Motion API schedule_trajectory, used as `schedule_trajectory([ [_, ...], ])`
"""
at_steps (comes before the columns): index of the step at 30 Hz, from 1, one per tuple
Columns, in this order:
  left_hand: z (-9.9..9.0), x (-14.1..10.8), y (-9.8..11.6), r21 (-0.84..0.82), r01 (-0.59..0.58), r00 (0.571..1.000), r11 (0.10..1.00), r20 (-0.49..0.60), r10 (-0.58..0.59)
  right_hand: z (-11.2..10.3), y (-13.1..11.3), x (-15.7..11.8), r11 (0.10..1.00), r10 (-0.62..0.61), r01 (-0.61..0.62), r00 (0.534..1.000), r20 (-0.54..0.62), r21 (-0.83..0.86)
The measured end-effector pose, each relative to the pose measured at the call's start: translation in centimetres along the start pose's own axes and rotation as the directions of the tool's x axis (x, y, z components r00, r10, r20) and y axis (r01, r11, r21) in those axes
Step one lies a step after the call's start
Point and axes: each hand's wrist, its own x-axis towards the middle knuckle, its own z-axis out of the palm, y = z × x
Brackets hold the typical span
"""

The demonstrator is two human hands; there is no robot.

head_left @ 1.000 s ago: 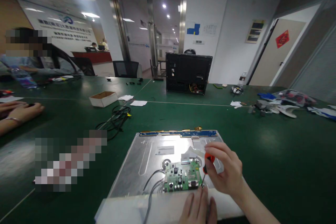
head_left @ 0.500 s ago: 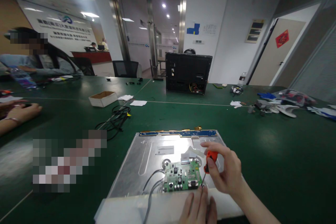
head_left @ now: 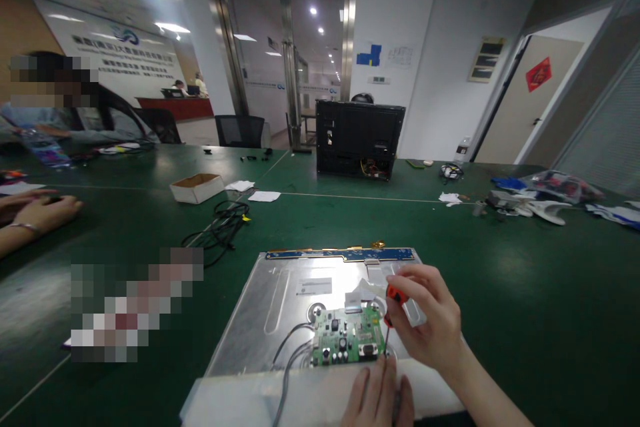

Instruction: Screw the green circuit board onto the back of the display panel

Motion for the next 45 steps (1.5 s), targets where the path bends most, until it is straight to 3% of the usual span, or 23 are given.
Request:
schedule_trajectory([
  [23, 0.3, 0.0, -0.1, -0.012, -0.011, 0.999, 1.000, -0.036, 0.011, -0.2, 0.1, -0.1, 0.998, -0.031, 0.030, 0.999, 0.021, 0.047],
  [32, -0.5, 0.6, 0.0, -0.019, 0.019, 0.999, 1.000, 0.030, -0.018, 0.1, 0.1, -0.3, 0.998, 0.012, -0.012, 1.000, -0.006, 0.054],
  [40, -0.2, 0.4, 0.0, -0.017, 0.007, 1.000, 1.000, 0.014, -0.007, -0.5, 0.0, 0.2, 0.991, -0.035, 0.025, 0.996, 0.082, 0.128],
  [45, 0.6, -0.1, 0.0, -0.003, -0.015, 0.999, 1.000, -0.032, 0.015, 0.0, 0.1, 0.0, 0.999, -0.031, 0.029, 0.998, 0.052, 0.030],
])
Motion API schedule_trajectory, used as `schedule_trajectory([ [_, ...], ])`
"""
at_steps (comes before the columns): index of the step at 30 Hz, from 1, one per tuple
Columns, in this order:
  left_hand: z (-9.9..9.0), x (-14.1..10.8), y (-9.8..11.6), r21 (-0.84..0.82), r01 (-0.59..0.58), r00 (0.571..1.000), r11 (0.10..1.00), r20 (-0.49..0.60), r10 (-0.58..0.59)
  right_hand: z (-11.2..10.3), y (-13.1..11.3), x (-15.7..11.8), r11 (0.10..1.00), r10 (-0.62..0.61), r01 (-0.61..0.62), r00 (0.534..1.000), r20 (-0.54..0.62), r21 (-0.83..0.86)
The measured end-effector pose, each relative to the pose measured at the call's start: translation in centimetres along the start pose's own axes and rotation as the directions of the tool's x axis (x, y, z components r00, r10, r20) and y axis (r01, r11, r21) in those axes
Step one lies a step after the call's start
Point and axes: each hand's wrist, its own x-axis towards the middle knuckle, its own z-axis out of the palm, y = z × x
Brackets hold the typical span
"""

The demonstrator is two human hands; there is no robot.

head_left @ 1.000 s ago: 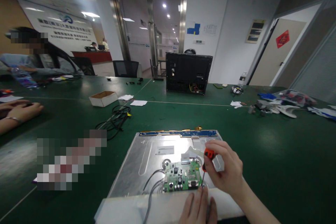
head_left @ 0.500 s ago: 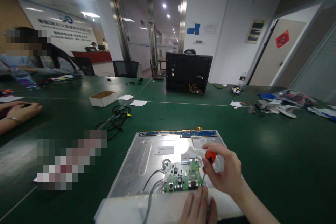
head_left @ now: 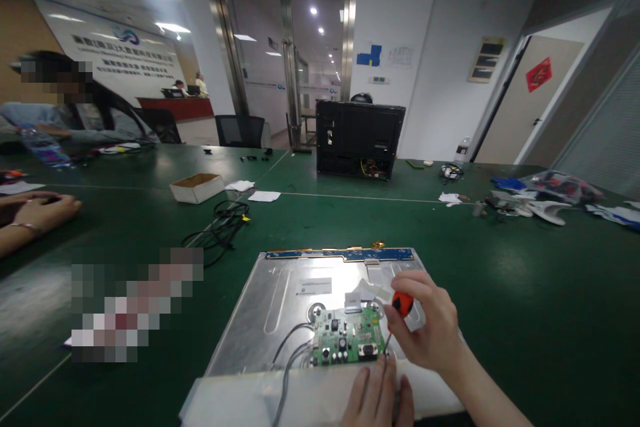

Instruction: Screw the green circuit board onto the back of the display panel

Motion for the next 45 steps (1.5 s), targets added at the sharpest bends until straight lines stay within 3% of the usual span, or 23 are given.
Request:
schedule_trajectory([
  [7, 0.2, -0.6, 0.0, 0.019, -0.008, 1.000, 1.000, 0.026, 0.008, 0.3, 0.2, -0.1, 0.997, 0.001, -0.002, 1.000, -0.002, -0.071],
  [13, 0.7, -0.7, 0.2, -0.008, -0.006, 1.000, 1.000, -0.017, 0.005, 0.2, 0.1, 0.1, 1.000, 0.012, -0.012, 1.000, 0.020, -0.009],
  [19, -0.4, 0.0, -0.1, -0.004, 0.005, 0.999, 1.000, 0.035, -0.005, 0.0, 0.0, 0.0, 0.998, 0.050, -0.051, 0.998, 0.030, 0.031],
  [28, -0.6, 0.1, -0.2, 0.023, -0.016, 0.998, 1.000, 0.055, 0.015, 0.3, 0.0, -0.6, 0.991, 0.110, -0.111, 0.994, -0.024, -0.077],
  [38, -0.9, 0.3, -0.1, 0.009, -0.003, 0.997, 1.000, 0.072, 0.003, 0.2, 0.1, 0.2, 0.999, 0.016, -0.017, 1.000, -0.013, -0.027],
  [45, -0.6, 0.0, -0.1, -0.011, 0.005, 0.998, 1.000, 0.062, -0.004, -0.1, -0.3, 0.5, 0.998, 0.019, -0.020, 1.000, -0.016, -0.059],
])
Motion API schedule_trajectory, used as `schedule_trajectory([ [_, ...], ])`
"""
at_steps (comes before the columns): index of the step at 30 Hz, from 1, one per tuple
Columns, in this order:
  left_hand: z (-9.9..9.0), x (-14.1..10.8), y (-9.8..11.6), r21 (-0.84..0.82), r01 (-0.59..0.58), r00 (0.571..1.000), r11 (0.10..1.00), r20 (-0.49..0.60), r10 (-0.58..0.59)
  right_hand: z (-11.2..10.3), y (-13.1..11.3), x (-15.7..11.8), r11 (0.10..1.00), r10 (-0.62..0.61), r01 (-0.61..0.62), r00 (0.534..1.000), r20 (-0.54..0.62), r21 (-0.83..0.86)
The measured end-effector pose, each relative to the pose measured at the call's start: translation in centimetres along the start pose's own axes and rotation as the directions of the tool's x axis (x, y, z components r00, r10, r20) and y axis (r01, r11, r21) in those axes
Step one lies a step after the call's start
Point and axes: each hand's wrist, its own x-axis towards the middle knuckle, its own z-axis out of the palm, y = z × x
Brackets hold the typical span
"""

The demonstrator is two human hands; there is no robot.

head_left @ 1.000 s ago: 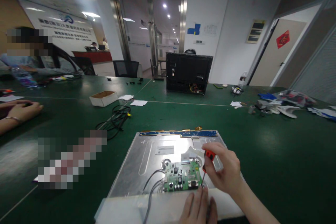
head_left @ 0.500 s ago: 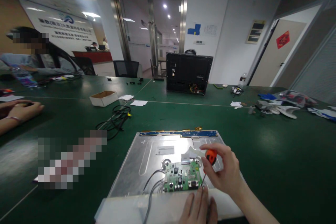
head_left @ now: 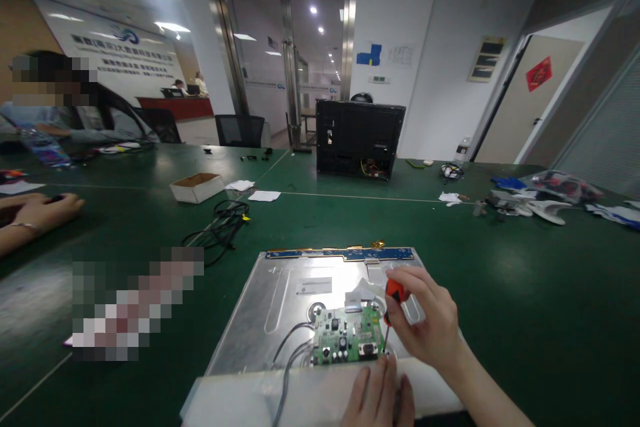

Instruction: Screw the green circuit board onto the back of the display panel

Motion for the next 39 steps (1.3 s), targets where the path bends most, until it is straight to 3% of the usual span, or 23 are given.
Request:
schedule_trajectory([
  [6, 1.1, 0.3, 0.6, -0.038, 0.013, 0.989, 0.999, -0.146, -0.019, 0.0, 0.0, 0.0, 1.000, 0.010, -0.010, 1.000, 0.003, 0.008],
  [10, -1.8, 2.6, -1.3, -0.157, 0.013, 0.983, 0.988, -0.181, -0.041, -0.2, 0.0, 0.0, 1.000, 0.008, -0.008, 1.000, 0.016, 0.012],
  [13, -5.9, 5.2, -4.9, -0.265, 0.057, 0.998, 0.963, 0.051, -0.045, -0.4, 0.1, -0.1, 0.999, 0.007, -0.008, 0.999, 0.041, 0.032],
  [14, -7.2, 6.1, -6.2, -0.299, 0.044, 0.986, 0.953, 0.164, 0.006, -0.4, 0.1, -0.1, 0.999, 0.008, -0.010, 0.999, 0.047, 0.042],
  [18, -10.2, 8.6, -10.0, -0.385, 0.144, 0.916, 0.912, 0.400, 0.024, -0.1, 0.3, -0.2, 0.998, 0.009, -0.012, 0.999, 0.047, 0.067],
  [21, -9.6, 9.7, -10.8, -0.380, 0.274, 0.842, 0.884, 0.538, -0.030, 0.1, 0.3, -0.3, 0.998, 0.002, -0.004, 1.000, 0.030, 0.058],
  [24, -7.3, 10.5, -10.6, -0.394, 0.268, 0.792, 0.879, 0.610, 0.032, 0.1, 0.2, -0.4, 0.999, 0.003, -0.004, 1.000, 0.016, 0.035],
  [30, -3.3, 10.8, -9.4, -0.542, 0.182, 0.777, 0.820, 0.591, 0.218, -0.1, 0.2, -0.2, 1.000, 0.006, -0.006, 1.000, 0.014, 0.014],
  [39, -2.8, 9.2, -8.9, -0.566, 0.204, 0.802, 0.799, 0.565, 0.195, 0.0, -0.1, -0.3, 0.999, -0.020, 0.019, 1.000, 0.014, 0.049],
])
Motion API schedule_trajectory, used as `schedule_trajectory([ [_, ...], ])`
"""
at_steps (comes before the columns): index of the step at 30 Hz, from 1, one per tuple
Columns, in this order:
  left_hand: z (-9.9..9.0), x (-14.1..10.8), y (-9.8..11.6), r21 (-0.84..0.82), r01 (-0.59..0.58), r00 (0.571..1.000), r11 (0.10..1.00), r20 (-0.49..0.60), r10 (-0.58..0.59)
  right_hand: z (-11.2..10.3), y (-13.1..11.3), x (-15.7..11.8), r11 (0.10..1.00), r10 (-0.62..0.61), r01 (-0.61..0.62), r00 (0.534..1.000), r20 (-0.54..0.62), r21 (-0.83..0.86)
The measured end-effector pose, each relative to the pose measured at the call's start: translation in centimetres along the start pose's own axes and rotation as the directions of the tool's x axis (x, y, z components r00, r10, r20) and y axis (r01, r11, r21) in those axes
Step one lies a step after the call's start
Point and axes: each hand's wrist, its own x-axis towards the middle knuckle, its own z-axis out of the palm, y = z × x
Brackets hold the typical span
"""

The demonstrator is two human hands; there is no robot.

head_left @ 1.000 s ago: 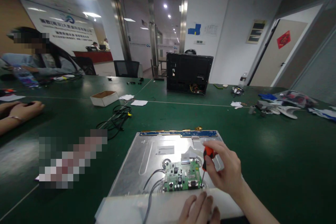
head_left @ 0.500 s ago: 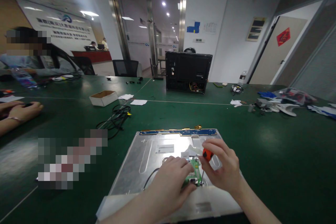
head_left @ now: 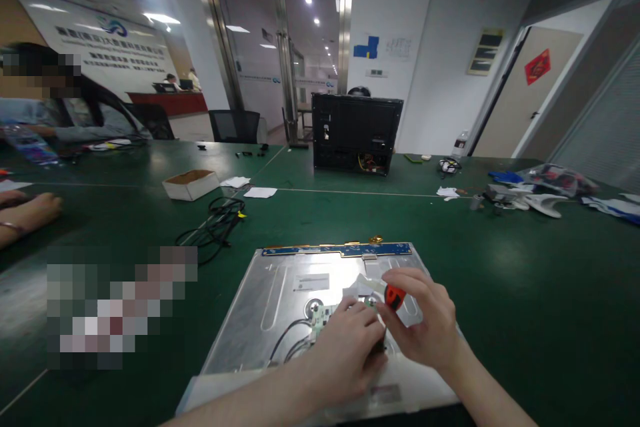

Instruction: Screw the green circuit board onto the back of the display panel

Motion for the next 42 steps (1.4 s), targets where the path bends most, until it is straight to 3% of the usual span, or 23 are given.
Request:
schedule_trajectory([
  [9, 1.0, -0.3, 0.1, 0.106, -0.002, 0.997, 0.994, -0.079, 0.011, -0.1, -0.1, 0.0, 0.999, 0.034, -0.035, 0.999, 0.014, 0.037],
  [19, 0.7, -0.2, 0.3, 0.020, 0.062, 0.998, 0.998, 0.005, -0.062, -0.5, -0.2, 0.3, 1.000, -0.009, 0.009, 1.000, -0.010, 0.030],
  [35, 0.9, -0.3, 0.3, 0.004, 0.027, 1.000, 1.000, -0.004, -0.027, -0.3, 0.0, 0.1, 0.983, 0.003, -0.007, 1.000, 0.020, 0.182],
  [42, 1.4, -0.4, 0.0, -0.016, 0.032, 0.998, 0.999, -0.047, -0.033, -0.1, -0.1, 0.0, 0.998, 0.008, -0.007, 1.000, -0.011, 0.057],
])
